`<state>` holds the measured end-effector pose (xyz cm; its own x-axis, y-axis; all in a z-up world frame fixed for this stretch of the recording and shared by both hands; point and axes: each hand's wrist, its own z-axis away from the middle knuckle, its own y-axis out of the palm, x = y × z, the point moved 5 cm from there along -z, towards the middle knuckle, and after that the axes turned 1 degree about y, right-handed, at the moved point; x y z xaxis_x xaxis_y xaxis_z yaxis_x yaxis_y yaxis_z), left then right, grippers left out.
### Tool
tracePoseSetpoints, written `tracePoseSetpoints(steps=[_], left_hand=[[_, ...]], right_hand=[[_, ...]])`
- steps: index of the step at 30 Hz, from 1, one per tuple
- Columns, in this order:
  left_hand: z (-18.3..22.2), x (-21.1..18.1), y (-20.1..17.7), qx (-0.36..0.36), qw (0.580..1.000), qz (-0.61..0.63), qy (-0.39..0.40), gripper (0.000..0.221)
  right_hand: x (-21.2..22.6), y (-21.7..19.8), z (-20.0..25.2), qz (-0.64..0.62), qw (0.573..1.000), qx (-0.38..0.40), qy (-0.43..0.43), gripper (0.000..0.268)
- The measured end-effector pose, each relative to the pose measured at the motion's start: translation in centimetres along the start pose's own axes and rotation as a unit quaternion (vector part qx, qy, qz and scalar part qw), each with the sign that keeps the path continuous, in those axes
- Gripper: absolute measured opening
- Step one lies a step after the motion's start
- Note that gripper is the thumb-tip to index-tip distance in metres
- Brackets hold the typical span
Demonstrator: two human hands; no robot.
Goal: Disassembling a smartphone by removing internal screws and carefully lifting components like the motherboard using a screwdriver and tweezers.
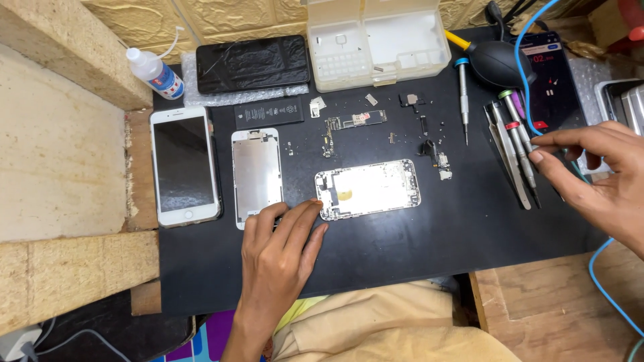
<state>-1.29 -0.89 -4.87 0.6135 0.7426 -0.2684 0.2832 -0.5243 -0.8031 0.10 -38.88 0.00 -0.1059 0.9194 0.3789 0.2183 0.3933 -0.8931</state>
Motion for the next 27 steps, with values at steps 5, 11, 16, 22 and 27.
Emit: tracePoseSetpoints(steps=[5,11,16,22,27], left_hand=[[-0.2,-0.2,-0.4,0.005,1.000,0.001,0.008,0.025],[-0.4,-0.3,0.0,0.006,1.000,-0.005,0.005,0.023],[-0.1,-0.2,0.3,-0.001,1.000,-0.010,-0.001,0.022],[-0.3,-0.1,0.1,-0.002,1.000,-0.009,-0.003,0.022],[-0.3,-0.2,0.0,-0.016,1.000,-0.010,0.007,0.020]], right_hand=[[-0.4,-0.5,0.0,0.021,0.998,-0.017,0.049,0.011],[-0.5,-1.3,-1.2,0.081,0.985,0.062,0.141,0.012],[-0.9,0.4,-1.8,0.141,0.974,0.118,0.129,0.019],[-0.6,2.0,-2.2,0.206,0.947,0.163,0.182,0.034],[-1.6,2.4,-1.9,0.247,0.921,0.193,0.230,0.041]])
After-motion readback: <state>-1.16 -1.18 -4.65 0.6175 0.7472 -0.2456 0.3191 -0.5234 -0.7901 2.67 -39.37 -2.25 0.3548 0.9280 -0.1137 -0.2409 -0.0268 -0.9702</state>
